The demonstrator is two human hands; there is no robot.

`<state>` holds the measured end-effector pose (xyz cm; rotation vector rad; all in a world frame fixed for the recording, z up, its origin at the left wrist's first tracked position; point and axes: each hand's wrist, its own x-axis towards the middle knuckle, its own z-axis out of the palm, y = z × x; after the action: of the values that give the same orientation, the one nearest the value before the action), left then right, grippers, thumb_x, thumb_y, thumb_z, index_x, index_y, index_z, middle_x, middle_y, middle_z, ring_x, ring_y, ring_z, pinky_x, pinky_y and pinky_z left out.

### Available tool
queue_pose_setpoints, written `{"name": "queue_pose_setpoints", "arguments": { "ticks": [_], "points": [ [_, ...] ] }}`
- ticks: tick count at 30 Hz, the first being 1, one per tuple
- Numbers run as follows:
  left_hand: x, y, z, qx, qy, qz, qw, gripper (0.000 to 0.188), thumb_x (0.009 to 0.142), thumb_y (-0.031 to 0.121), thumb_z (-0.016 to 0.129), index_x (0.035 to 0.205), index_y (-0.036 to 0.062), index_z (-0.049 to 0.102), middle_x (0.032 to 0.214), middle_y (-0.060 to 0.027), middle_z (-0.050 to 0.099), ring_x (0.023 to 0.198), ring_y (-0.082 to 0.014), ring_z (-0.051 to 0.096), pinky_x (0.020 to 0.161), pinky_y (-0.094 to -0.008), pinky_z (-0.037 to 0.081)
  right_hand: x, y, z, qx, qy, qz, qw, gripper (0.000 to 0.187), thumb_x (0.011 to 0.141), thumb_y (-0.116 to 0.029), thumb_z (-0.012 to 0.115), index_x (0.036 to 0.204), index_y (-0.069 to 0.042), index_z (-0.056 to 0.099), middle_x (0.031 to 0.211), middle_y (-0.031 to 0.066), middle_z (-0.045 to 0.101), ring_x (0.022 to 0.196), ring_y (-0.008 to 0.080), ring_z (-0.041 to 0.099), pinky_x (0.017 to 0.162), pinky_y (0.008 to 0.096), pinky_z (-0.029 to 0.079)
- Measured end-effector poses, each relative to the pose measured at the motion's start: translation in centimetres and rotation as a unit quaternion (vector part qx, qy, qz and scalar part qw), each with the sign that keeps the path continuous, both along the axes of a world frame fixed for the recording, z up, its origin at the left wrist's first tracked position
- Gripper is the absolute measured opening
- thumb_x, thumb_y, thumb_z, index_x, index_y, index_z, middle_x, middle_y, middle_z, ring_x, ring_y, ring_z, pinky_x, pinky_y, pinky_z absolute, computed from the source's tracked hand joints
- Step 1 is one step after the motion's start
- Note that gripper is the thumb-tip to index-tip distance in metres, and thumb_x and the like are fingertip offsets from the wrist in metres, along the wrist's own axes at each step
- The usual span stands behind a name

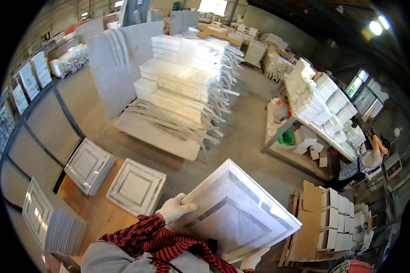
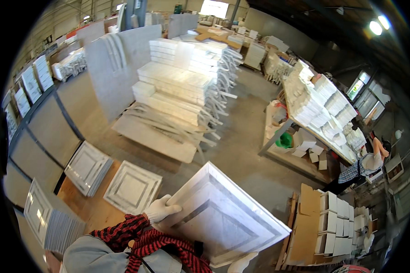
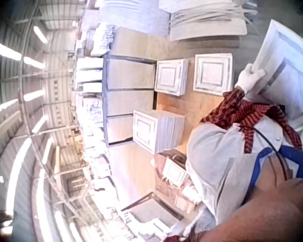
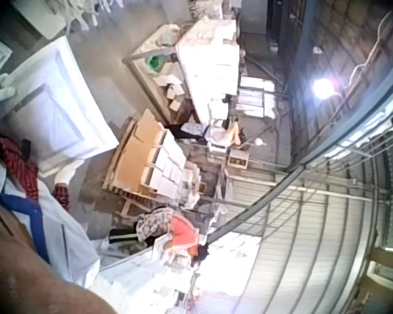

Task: The person puts on white gloves and walks to a stack of white square panels. They pick up a panel, place it on a workbench, and use a utility knife to trim the edges and corners of the panel. The person carefully scrapes away excess material from the frame of the panel.

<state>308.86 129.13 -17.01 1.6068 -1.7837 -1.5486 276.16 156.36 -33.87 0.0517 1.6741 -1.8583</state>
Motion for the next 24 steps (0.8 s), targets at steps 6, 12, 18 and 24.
{"name": "queue_pose_setpoints", "arguments": {
  "ticks": [6, 12, 18, 24],
  "points": [
    [-5.3, -10.3, -0.9, -0.057, 0.012, -0.098, 0.993, 0.063, 0.083, 0.056, 0.075, 0.114, 0.0034, 0.061, 0.108, -0.0266, 0.07, 0.105, -0.0425, 0.067, 0.089, -0.0441, 0.052, -1.8, -7.1, 0.1, 0.052, 0.039, -0.08, 0.995, 0.096, 0.1, -0.074, 0.032, 0.161, -0.001, 0.023, 0.164, 0.0146, 0.031, 0.146, 0.0302, 0.035, 0.122, 0.0416, 0.027],
    [-17.1, -25.8, -0.2, -0.046, 0.026, -0.177, 0.983, 0.055, 0.086, 0.045, 0.074, 0.117, 0.0026, 0.058, 0.105, -0.0268, 0.069, 0.101, -0.0407, 0.067, 0.088, -0.0452, 0.052, -7.2, -17.2, 2.6, 0.066, 0.069, -0.149, 0.984, 0.096, 0.1, -0.075, 0.031, 0.161, -0.002, 0.023, 0.163, 0.0128, 0.033, 0.146, 0.0288, 0.035, 0.122, 0.0407, 0.027],
    [-28.0, -39.1, -2.8, -0.048, 0.036, -0.231, 0.971, 0.05, 0.089, 0.041, 0.073, 0.115, 0.0025, 0.057, 0.109, -0.0252, 0.071, 0.104, -0.0391, 0.068, 0.088, -0.045, 0.052, -15.9, -29.9, 4.8, -0.031, 0.056, -0.212, 0.975, 0.097, 0.099, -0.077, 0.032, 0.159, 0.0, 0.029, 0.159, 0.0119, 0.038, 0.142, 0.0268, 0.038, 0.12, 0.0396, 0.03],
    [-37.1, -49.1, -5.6, 0.016, 0.224, -0.08, 0.971, 0.043, 0.089, 0.018, 0.073, 0.124, -0.0009, 0.056, 0.109, -0.0084, 0.07, 0.097, -0.0175, 0.064, 0.087, -0.0319, 0.052, -32.5, -43.7, 1.5, -0.018, -0.005, -0.19, 0.982, 0.095, 0.099, -0.076, 0.035, 0.156, 0.001, 0.034, 0.158, 0.0112, 0.04, 0.141, 0.0261, 0.04, 0.119, 0.0379, 0.03]
  ]
}}
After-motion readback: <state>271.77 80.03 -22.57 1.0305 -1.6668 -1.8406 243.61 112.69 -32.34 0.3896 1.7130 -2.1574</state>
